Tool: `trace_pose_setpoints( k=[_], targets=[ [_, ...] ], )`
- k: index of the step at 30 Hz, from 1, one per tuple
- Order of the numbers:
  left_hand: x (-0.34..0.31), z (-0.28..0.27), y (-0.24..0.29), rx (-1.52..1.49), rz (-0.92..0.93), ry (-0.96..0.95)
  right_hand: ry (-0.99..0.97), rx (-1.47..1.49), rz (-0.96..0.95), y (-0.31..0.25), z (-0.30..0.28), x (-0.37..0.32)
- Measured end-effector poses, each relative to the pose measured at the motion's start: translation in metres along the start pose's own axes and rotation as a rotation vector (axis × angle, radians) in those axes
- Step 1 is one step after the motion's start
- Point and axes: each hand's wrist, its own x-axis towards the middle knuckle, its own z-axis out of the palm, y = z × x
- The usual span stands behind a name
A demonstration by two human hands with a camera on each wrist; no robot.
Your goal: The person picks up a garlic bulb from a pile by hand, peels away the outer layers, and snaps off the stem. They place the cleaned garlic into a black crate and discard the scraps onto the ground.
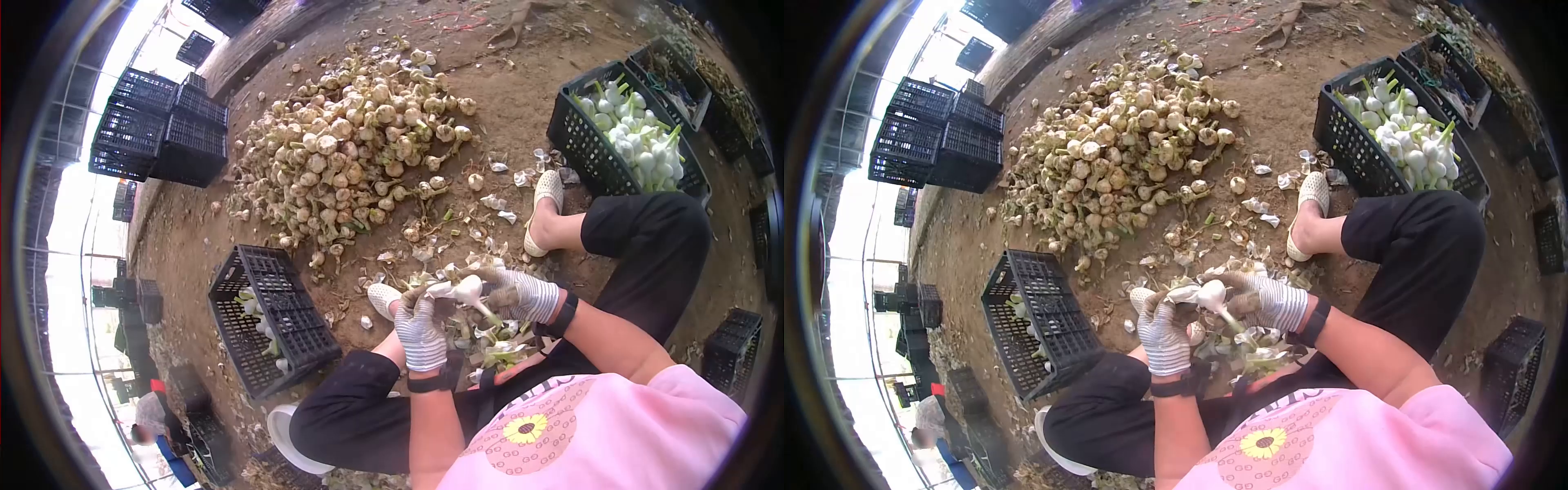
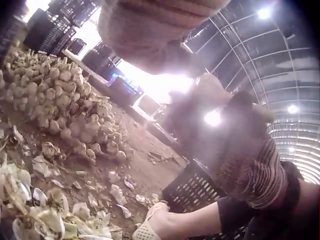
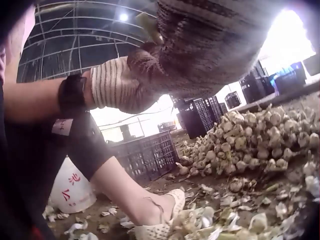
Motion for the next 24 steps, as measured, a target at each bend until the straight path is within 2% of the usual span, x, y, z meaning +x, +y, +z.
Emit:
trace_pose_setpoints(
  k=[1, 2, 4, 5, 6, 8, 10, 11, 12, 14, 15, 16, 17, 18, 19, 20, 21, 22, 24],
  targets=[
    [-0.001, 0.001, 0.001, -0.051, -0.038, 0.000, 0.044, -0.154, -0.033, 0.003, 0.001, 0.000],
    [-0.002, 0.003, 0.002, -0.053, -0.037, 0.004, 0.043, -0.154, -0.029, 0.002, 0.002, 0.001],
    [-0.004, 0.012, 0.004, -0.094, -0.032, -0.025, 0.035, -0.590, -0.054, -0.003, 0.003, 0.001],
    [-0.003, 0.012, 0.005, -0.095, -0.032, -0.029, 0.032, -0.527, -0.049, -0.001, 0.000, 0.001],
    [-0.001, 0.011, 0.008, -0.308, -0.067, -0.052, 0.034, -0.529, -0.052, -0.004, 0.002, 0.000],
    [0.007, -0.004, 0.021, -0.700, -0.182, -0.146, -0.080, -0.394, -0.078, -0.009, 0.009, -0.006],
    [0.018, -0.023, 0.030, -0.630, -0.118, 0.173, -0.064, -0.422, -0.072, -0.009, 0.006, -0.009],
    [0.020, -0.030, 0.026, -0.228, 0.076, 0.140, -0.056, -0.455, -0.069, -0.011, 0.004, -0.008],
    [0.012, -0.021, 0.029, -0.226, 0.082, 0.138, -0.049, -0.484, -0.068, -0.012, 0.002, -0.006],
    [-0.009, 0.005, 0.034, 0.399, 0.156, 0.024, -0.062, -0.436, -0.103, -0.009, -0.004, -0.003],
    [-0.004, -0.009, 0.023, 0.594, 0.105, -0.044, 0.012, -0.470, -0.165, -0.014, -0.003, -0.004],
    [-0.003, -0.005, 0.013, 0.569, 0.131, -0.102, 0.085, -0.505, -0.226, -0.020, -0.003, -0.004],
    [0.000, -0.009, 0.004, 0.631, 0.066, -0.131, 0.164, -0.498, -0.276, -0.029, -0.009, -0.008],
    [0.005, -0.014, -0.005, 0.693, 0.001, -0.159, 0.114, 0.073, -0.264, -0.043, -0.030, -0.005],
    [0.010, -0.018, -0.011, 0.691, 0.004, -0.159, -0.020, 0.460, -0.325, -0.069, -0.026, -0.018],
    [0.014, -0.021, -0.017, 0.942, 0.085, -0.206, -0.317, 0.197, -0.632, -0.081, -0.015, -0.026],
    [0.016, -0.021, -0.020, 1.194, 0.168, -0.257, -0.160, 0.262, -0.653, -0.094, -0.004, -0.028],
    [0.018, -0.016, -0.024, 1.193, 0.173, -0.264, -0.003, 0.323, -0.676, -0.108, -0.002, -0.026],
    [0.025, -0.004, -0.034, 1.129, 0.482, -0.132, 0.153, 0.225, -0.583, -0.111, -0.066, 0.010]
  ],
)
